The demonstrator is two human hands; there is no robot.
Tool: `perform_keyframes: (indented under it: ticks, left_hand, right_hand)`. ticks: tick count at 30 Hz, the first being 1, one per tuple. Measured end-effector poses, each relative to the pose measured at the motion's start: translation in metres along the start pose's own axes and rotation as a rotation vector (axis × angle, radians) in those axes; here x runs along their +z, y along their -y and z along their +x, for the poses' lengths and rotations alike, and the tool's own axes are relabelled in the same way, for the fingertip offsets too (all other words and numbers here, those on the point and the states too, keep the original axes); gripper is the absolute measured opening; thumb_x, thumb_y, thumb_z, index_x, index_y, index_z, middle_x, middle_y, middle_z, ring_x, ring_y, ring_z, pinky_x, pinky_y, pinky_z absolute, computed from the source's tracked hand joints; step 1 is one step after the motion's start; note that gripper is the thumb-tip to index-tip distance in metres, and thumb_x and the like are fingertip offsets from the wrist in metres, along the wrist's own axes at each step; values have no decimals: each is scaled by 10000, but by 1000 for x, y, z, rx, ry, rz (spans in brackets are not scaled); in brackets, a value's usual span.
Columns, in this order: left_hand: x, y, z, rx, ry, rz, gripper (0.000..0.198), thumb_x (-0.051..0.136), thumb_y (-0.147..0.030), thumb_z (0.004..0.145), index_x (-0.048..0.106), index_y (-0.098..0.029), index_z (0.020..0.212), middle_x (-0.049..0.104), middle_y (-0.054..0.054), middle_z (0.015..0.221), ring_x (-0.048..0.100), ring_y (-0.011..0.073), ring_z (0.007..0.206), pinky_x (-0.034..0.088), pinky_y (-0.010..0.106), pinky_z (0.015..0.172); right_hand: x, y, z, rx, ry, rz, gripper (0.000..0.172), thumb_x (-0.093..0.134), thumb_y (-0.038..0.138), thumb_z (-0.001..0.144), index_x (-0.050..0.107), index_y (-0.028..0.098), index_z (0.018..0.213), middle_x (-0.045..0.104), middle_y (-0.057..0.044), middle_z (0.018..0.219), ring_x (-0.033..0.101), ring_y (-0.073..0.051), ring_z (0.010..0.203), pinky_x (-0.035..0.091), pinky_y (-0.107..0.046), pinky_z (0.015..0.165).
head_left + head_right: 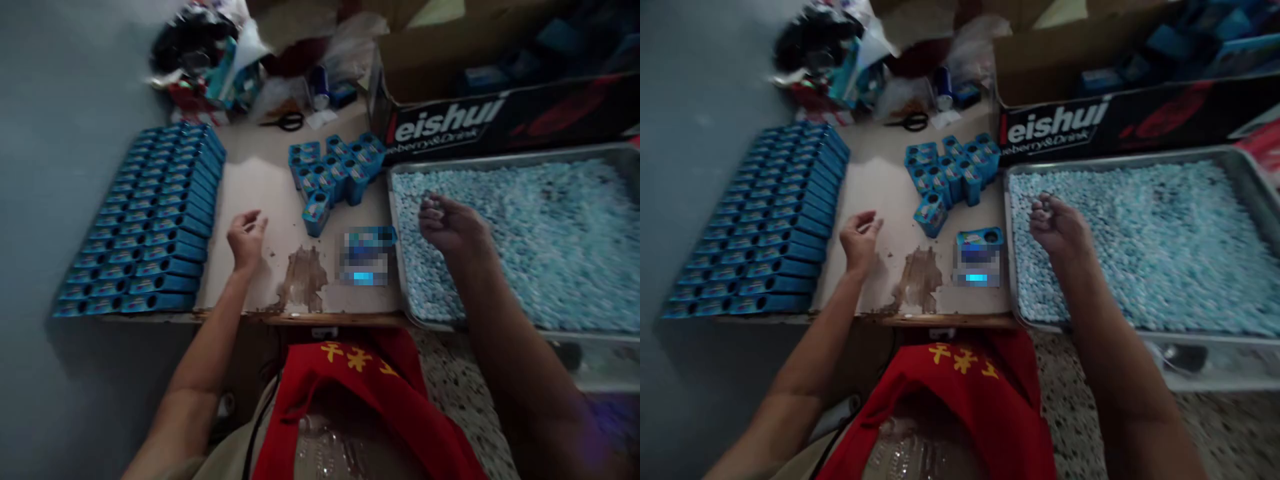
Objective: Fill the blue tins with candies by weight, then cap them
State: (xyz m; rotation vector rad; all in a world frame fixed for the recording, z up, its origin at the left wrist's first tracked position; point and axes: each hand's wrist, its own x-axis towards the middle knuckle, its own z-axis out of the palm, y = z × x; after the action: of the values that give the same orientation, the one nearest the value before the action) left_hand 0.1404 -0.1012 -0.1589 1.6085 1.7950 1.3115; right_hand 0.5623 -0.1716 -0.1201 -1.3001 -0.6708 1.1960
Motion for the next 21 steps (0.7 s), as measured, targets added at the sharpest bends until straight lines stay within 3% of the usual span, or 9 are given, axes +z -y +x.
perform_keyframes:
  ticks: [2,4,8,12,15,19,21]
  left_hand:
    - [21,11,22,-28,0,-7,229,836,-192,890,782,-185,1112,822,96,1154,781,219,1033,643,320,909]
    - [38,19,34,-28,26,13,245,840,-162,863,775,-184,1098,804,88,1127,763,213,1003,627,314,915]
    - [53,28,39,-7,72,108,309,865,-111,789,777,-178,1077,746,52,1032,724,211,946,604,331,968]
    - [51,33,39,62,113,167,222,841,-126,824,785,-189,1030,716,67,1066,712,229,949,595,359,997]
    - [52,33,39,82,136,201,129,814,-141,855,783,-197,966,705,76,1079,710,240,957,594,379,1030]
    - [55,34,41,66,153,192,171,825,-144,864,779,-195,1021,716,80,1120,715,241,990,599,381,1055]
    - [52,34,40,64,104,135,205,823,-165,898,766,-191,1093,721,86,1157,722,237,1001,613,374,1030]
  right_hand:
    - [3,1,-2,190,-17,117,254,623,184,1062,577,255,822,442,56,704,259,-87,520,156,-291,518]
    - [6,2,-3,261,-56,194,273,567,191,1122,589,246,855,429,69,686,240,-85,510,139,-266,502]
    - [4,1,0,138,-103,146,232,645,277,1141,643,230,914,501,61,691,337,-71,507,203,-208,471]
    - [-2,-2,3,83,-97,55,200,836,238,987,670,226,877,607,34,721,517,-82,570,351,-168,490]
    - [2,2,-2,98,11,-26,159,853,188,940,710,233,885,655,18,730,572,-96,595,412,-169,501]
    - [13,17,-18,65,222,-186,145,865,269,969,738,220,921,647,24,683,477,-77,501,330,-180,441]
    - [15,24,-26,24,277,-266,191,871,315,979,724,216,908,623,32,649,435,-75,480,305,-193,434]
